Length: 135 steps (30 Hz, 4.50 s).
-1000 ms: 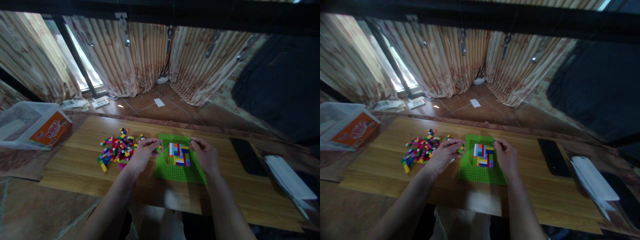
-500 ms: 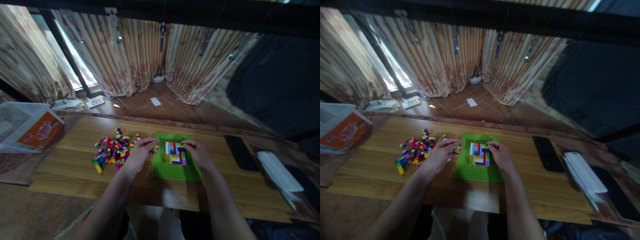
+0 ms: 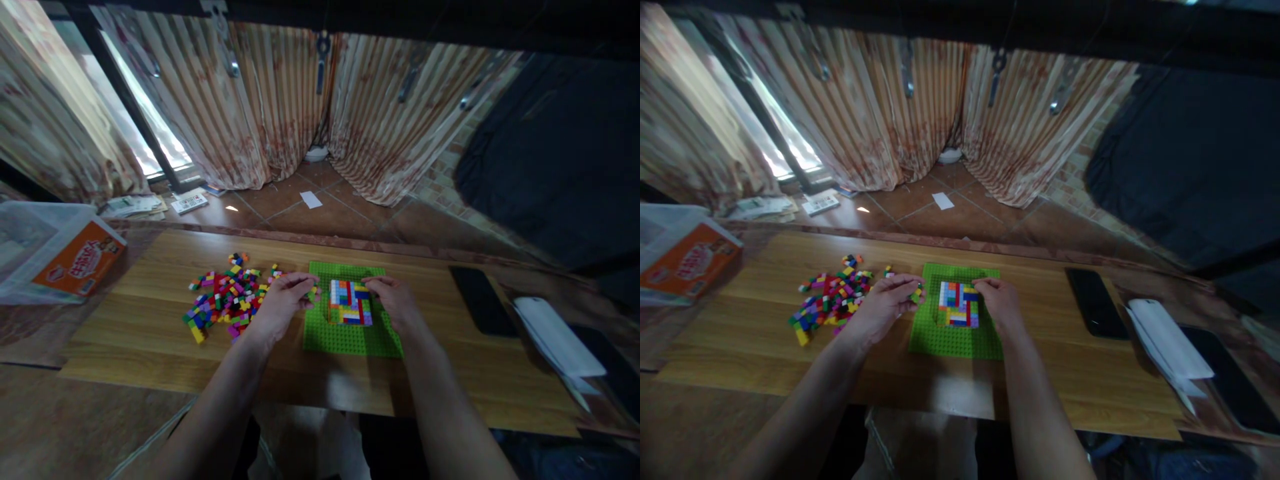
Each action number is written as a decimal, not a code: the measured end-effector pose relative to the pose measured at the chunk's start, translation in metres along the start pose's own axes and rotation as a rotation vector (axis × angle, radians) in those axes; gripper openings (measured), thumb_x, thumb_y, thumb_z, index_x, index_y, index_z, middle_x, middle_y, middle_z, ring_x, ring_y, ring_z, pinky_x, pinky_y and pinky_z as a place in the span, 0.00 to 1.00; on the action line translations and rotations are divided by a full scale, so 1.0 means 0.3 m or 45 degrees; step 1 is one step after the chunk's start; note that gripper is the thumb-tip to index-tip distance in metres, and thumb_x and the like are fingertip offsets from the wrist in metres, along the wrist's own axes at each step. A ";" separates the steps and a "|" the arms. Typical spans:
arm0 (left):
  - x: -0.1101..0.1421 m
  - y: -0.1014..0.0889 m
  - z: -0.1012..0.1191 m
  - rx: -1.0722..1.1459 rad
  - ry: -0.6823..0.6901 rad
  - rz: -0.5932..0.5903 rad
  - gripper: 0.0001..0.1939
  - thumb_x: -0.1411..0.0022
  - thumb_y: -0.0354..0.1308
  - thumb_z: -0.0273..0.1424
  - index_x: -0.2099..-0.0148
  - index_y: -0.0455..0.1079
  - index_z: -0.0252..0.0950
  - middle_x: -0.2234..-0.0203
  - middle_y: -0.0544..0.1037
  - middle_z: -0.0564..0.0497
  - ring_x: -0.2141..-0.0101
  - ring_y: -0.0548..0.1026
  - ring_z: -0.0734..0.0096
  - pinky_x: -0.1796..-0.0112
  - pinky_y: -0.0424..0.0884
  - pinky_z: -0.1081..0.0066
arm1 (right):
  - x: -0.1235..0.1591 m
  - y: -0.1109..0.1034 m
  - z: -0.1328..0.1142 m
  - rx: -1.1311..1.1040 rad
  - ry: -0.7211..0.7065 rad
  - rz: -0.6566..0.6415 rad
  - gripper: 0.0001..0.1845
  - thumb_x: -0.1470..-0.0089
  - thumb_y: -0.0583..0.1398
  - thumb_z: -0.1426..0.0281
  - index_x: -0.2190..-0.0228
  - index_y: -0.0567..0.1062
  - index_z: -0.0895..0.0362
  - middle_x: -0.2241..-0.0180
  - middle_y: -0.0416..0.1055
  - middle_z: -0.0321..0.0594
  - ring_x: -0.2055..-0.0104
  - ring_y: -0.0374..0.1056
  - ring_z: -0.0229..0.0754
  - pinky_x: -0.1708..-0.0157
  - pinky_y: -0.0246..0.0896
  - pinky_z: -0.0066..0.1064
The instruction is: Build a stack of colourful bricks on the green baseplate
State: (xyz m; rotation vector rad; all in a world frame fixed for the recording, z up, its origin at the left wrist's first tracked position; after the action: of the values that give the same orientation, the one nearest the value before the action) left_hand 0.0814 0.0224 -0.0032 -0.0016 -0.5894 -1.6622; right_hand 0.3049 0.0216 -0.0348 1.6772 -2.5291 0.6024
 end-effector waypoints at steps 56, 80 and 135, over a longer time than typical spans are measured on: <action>0.030 0.009 -0.024 0.280 -0.050 0.003 0.08 0.52 0.70 0.23 0.66 0.78 0.30 0.74 0.78 0.50 0.73 0.76 0.75 0.67 0.71 0.74 | 0.131 0.046 -0.070 -0.594 -0.323 -0.136 0.14 0.61 0.72 0.64 0.68 0.82 0.51 0.68 0.80 0.38 0.64 0.76 0.42 0.59 0.73 0.39; 0.013 0.011 -0.030 0.150 -0.029 0.064 0.10 0.55 0.70 0.24 0.67 0.78 0.31 0.77 0.78 0.51 0.75 0.75 0.76 0.70 0.69 0.76 | 0.092 -0.075 -0.010 0.208 -0.460 -0.116 0.13 0.52 0.64 0.60 0.66 0.80 0.55 0.70 0.80 0.41 0.70 0.74 0.44 0.65 0.70 0.39; 0.020 0.014 -0.035 0.126 -0.016 0.034 0.06 0.51 0.65 0.21 0.67 0.77 0.31 0.78 0.76 0.52 0.76 0.73 0.77 0.70 0.66 0.75 | 0.069 0.057 0.065 0.744 -0.613 0.130 0.28 0.39 0.50 0.53 0.49 0.73 0.58 0.49 0.72 0.55 0.45 0.65 0.55 0.46 0.58 0.52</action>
State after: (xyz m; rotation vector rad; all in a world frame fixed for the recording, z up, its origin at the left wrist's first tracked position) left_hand 0.0875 0.0127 -0.0089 0.0517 -0.6783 -1.6065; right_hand 0.2844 0.0024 -0.0527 2.0874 -2.9833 1.1655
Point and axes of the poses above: each hand's wrist, its own x-axis away from the middle knuckle, its own y-axis out of the palm, z = x × y, the point moved 1 cm from there along -x, towards the middle knuckle
